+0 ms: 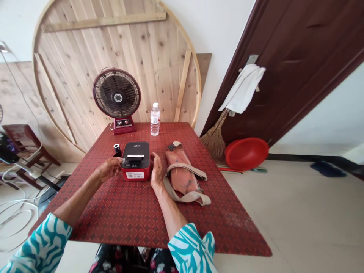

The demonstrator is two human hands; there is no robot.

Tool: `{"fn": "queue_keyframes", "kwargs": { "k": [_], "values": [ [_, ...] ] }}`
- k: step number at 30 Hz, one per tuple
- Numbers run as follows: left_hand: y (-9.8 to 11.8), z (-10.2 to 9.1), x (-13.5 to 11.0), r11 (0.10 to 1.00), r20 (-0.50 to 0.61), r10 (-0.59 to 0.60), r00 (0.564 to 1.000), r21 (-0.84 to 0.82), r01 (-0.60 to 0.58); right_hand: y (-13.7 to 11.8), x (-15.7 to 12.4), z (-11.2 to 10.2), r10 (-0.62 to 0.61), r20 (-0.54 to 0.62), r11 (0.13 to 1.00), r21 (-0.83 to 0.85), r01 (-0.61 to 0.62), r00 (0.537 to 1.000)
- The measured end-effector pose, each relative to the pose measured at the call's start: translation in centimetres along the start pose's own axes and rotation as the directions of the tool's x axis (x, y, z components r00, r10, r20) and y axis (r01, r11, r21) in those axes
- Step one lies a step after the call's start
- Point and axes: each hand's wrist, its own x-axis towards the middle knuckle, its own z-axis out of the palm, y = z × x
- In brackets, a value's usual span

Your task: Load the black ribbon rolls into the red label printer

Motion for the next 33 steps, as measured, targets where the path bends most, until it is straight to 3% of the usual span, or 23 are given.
{"fn": "queue_keyframes", "kwargs": {
  "k": [10, 13, 15, 16, 18, 20, 26, 33],
  "values": [
    [-0.2, -1.1, 2.0, 0.99, 0.111, -0.117, 0.987, -0.071, 0.125, 0.4, -0.1, 0.4, 0.009, 0.016, 0.998, -0.064, -0.008, 1.0],
    [-0.6, -1.2, 2.2, 0.986, 0.117, -0.121, 0.986, -0.097, 0.133, -1.0, 0.1, 0.1, -0.099, 0.019, 0.978, -0.181, 0.1, 0.995],
    [-0.7, -1.2, 2.2, 0.986, 0.114, -0.109, 0.987, -0.11, 0.122, -2.8, 0.0, -0.2, -0.29, 0.136, 0.9, -0.298, 0.318, 0.947],
    [-0.7, -1.2, 2.1, 0.987, 0.114, -0.103, 0.988, -0.109, 0.116, -3.7, -0.1, -0.3, -0.371, 0.26, 0.837, -0.322, 0.443, 0.891],
    [-0.6, -1.1, 2.0, 0.99, 0.113, -0.096, 0.989, -0.095, 0.107, -5.3, -0.5, -0.6, -0.431, 0.496, 0.719, -0.315, 0.619, 0.754],
    [-0.5, -1.0, 1.9, 0.991, 0.109, -0.099, 0.989, -0.075, 0.107, -6.1, -0.9, -0.8, -0.43, 0.595, 0.654, -0.313, 0.689, 0.679],
    [-0.2, -0.7, 1.8, 0.991, 0.099, -0.113, 0.989, -0.06, 0.12, -5.7, -1.6, -1.2, -0.461, 0.681, 0.508, -0.324, 0.798, 0.569],
    [-0.3, -0.5, 1.7, 0.996, 0.078, -0.078, 0.994, -0.04, 0.081, -5.1, -1.8, -1.2, -0.478, 0.684, 0.444, -0.352, 0.824, 0.55]
  ]
}}
